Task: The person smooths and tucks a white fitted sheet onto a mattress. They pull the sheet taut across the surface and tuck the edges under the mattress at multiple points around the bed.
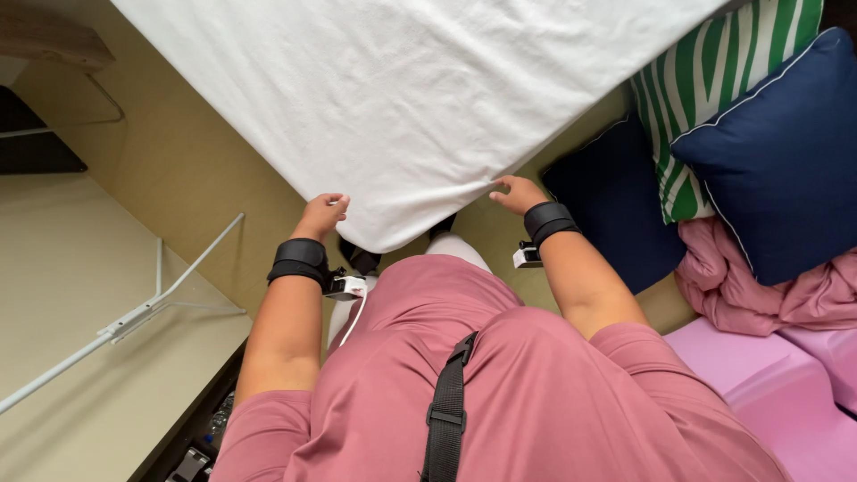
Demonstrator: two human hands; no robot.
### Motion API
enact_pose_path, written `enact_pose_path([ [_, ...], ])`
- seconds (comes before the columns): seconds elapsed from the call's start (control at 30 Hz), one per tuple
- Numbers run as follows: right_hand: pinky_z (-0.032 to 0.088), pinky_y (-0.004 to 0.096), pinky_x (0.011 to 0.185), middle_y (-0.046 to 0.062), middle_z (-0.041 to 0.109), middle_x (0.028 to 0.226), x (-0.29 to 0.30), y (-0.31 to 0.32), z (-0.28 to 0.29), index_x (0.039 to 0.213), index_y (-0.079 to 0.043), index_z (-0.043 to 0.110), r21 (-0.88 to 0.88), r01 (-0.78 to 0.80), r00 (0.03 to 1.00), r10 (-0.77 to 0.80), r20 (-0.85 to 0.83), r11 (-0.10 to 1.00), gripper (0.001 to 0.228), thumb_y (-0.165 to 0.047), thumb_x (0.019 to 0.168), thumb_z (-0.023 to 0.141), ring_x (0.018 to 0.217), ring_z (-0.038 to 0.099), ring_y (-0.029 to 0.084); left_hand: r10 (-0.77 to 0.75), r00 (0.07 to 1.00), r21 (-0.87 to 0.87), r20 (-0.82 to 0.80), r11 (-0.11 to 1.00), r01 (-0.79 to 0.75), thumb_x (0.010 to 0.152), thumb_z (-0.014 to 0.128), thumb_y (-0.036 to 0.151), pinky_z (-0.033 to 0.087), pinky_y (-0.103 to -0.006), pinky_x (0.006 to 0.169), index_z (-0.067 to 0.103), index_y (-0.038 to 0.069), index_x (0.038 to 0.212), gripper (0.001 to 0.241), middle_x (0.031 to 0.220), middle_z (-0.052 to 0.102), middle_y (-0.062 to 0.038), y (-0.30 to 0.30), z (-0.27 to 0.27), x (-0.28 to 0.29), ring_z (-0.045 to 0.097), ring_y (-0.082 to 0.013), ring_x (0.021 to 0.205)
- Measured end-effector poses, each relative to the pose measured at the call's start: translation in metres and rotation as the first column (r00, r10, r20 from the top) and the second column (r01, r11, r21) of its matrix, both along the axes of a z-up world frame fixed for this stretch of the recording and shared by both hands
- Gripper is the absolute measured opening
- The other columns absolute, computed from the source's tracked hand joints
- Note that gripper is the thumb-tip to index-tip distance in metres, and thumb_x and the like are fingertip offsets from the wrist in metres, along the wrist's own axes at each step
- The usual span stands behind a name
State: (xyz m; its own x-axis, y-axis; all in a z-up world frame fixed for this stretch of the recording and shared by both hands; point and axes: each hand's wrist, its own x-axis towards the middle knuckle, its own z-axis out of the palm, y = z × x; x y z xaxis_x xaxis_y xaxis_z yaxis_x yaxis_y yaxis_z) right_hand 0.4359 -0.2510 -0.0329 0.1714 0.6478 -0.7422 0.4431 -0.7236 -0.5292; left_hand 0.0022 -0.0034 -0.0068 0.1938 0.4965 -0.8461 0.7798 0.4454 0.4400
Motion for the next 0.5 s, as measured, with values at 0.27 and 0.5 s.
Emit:
enact_pose_path([
  [0.27, 0.053, 0.04, 0.096, 0.015, 0.071, 0.126, -0.017, -0.033, 0.024, 0.132, -0.012, 0.068, 0.124, 0.147, 0.989, -0.149, 0.013, 0.981, 0.046, -0.02, 0.087, 0.068, 0.114, 0.068, 0.03, -0.009, 0.997, 0.111, 0.081, 0.994, 0.0, 0.094, 0.072, 0.04, 0.055, -0.0303, 0.076, 0.066, 0.003, 0.131, 0.053, 0.103, 0.073, -0.007, -0.012, 0.01, 0.001, 0.073, -0.015, 0.088],
  [0.5, 0.055, 0.036, 0.09, 0.013, 0.076, 0.111, -0.049, -0.062, 0.081, 0.125, -0.01, 0.073, 0.183, 0.069, 0.991, -0.088, 0.096, 0.981, 0.04, -0.008, 0.087, 0.06, 0.101, 0.071, 0.025, 0.104, 0.959, 0.083, 0.262, 0.988, -0.13, 0.095, 0.069, 0.038, 0.052, -0.0309, 0.068, 0.066, 0.003, 0.131, 0.05, 0.106, 0.074, -0.007, -0.039, -0.013, -0.064, 0.072, -0.0147, 0.086],
])
